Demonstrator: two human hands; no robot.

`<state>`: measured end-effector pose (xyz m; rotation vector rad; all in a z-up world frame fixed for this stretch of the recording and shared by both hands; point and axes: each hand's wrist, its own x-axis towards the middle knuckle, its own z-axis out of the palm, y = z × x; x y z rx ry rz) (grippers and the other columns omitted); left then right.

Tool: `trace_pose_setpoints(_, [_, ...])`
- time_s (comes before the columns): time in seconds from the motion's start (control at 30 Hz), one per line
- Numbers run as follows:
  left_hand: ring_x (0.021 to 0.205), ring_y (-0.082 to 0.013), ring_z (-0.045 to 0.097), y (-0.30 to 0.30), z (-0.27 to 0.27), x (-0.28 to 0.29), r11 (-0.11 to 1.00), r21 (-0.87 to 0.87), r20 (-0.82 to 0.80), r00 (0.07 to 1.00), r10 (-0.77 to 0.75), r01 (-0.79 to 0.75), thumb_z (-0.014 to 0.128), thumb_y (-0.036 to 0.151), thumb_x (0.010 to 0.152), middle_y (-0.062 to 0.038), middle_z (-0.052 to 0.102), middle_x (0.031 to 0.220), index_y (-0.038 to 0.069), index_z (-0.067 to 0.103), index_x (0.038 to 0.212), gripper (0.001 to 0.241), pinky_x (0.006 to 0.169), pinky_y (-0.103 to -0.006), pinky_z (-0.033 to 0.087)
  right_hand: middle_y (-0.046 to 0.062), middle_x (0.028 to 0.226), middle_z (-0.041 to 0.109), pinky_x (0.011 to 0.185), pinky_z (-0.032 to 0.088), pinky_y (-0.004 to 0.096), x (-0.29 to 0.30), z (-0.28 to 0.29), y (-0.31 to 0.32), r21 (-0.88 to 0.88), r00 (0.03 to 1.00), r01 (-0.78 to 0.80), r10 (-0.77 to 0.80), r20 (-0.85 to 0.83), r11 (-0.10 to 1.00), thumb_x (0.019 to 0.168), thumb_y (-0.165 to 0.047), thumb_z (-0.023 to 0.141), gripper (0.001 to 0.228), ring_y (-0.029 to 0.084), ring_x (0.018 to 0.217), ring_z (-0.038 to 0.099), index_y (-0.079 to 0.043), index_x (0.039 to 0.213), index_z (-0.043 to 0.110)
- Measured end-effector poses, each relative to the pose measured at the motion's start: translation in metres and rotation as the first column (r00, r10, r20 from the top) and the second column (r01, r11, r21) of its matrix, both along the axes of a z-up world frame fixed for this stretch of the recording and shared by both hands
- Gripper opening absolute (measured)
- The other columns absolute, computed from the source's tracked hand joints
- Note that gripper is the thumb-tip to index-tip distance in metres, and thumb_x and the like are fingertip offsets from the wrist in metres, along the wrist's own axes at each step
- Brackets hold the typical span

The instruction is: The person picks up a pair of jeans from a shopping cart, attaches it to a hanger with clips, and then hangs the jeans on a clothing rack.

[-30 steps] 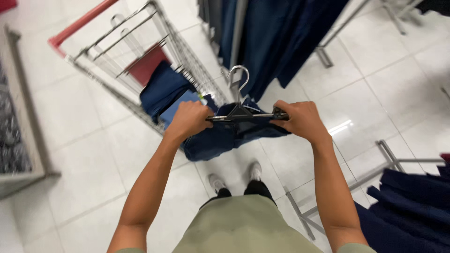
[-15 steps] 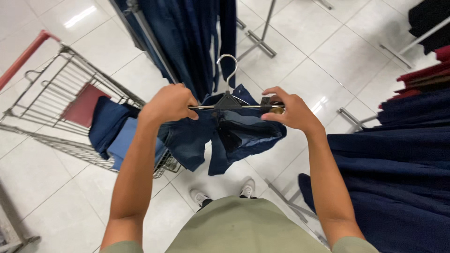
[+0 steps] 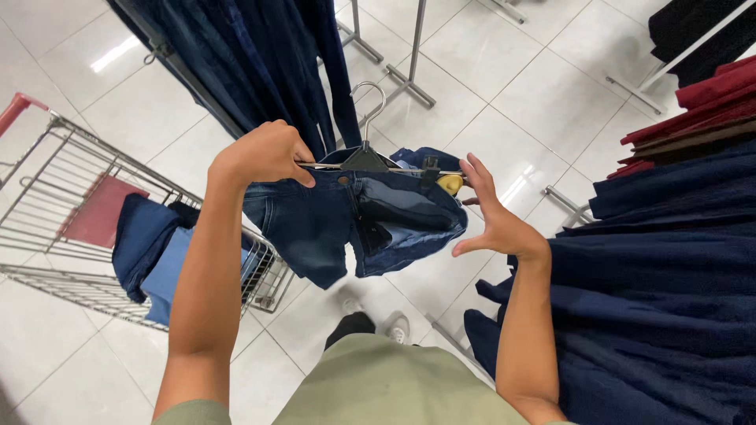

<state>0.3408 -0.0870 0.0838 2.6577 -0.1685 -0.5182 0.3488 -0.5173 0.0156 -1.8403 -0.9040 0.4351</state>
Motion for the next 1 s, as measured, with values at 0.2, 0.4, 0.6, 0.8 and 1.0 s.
trace_pose_setpoints(0.2, [0.088, -0.039, 0.073, 0.002, 0.005, 0.07, 0.999, -0.002, 0.015, 0.999, -0.046, 0.046, 0.091, 0.029, 0.076, -0.009, 0.081, 0.094, 0.015, 0.084, 0.105, 0.033, 0.085, -0.0512, 0.057, 0.019, 0.16, 0.036, 0.11, 0.042, 0.049, 0.048, -0.001, 0.037, -0.062, 0.944, 0.302, -0.289, 0.159, 0.951, 0.064, -0.036, 0.098, 0.132, 0.041, 0.138, 0.045, -0.013, 0.167, 0.018])
trace_pose_setpoints(0.4, [0.066, -0.0292, 0.064, 0.016, 0.007, 0.154, 0.991, -0.073, 0.039, 0.994, -0.107, 0.109, 0.089, 0.025, 0.08, -0.007, 0.076, 0.073, 0.012, 0.086, 0.1, 0.024, 0.072, -0.0447, 0.054, 0.009, 0.115, 0.068, 0.097, 0.052, 0.041, 0.143, -0.019, 0.058, 0.275, 0.757, 0.45, -0.526, 0.388, 0.85, 0.086, -0.017, 0.087, 0.068, 0.029, 0.103, 0.068, -0.012, 0.147, 0.058])
trace_pose_setpoints(0.6, [0.068, -0.0269, 0.067, 0.017, 0.01, 0.244, 0.982, -0.032, 0.078, 0.98, -0.182, 0.185, 0.091, 0.03, 0.075, -0.003, 0.073, 0.07, 0.021, 0.084, 0.087, 0.016, 0.069, -0.0428, 0.054, 0.007, 0.102, 0.07, 0.087, 0.053, 0.04, 0.235, -0.016, 0.046, 0.239, 0.762, 0.407, -0.472, 0.443, 0.882, 0.087, -0.026, 0.085, 0.046, 0.029, 0.09, 0.069, -0.012, 0.127, 0.067])
trace_pose_setpoints(0.8, [0.049, -0.0192, 0.041, 0.013, 0.009, 0.334, 0.972, -0.133, 0.082, 0.979, -0.186, 0.196, 0.086, 0.023, 0.083, 0.002, 0.052, 0.048, 0.014, 0.081, 0.07, 0.017, 0.06, -0.0392, 0.047, 0.022, 0.164, 0.028, 0.097, 0.053, 0.058, 0.3, 0.028, 0.048, -0.075, 0.706, 0.4, -0.255, 0.661, 0.913, 0.05, -0.073, 0.076, 0.119, 0.048, 0.122, 0.059, -0.014, 0.146, 0.037])
trace_pose_setpoints(1.0, [0.047, -0.0167, 0.038, -0.023, 0.02, 0.423, 0.98, -0.019, 0.124, 0.973, -0.192, 0.196, 0.088, 0.029, 0.074, 0.002, 0.044, 0.044, 0.021, 0.064, 0.05, 0.035, 0.054, -0.0367, 0.043, 0.017, 0.124, 0.059, 0.087, 0.05, 0.043, 0.421, 0.018, 0.029, -0.051, 0.418, 0.469, -0.171, 0.892, 0.882, 0.073, -0.046, 0.091, 0.113, 0.033, 0.102, 0.063, -0.001, 0.156, 0.03])
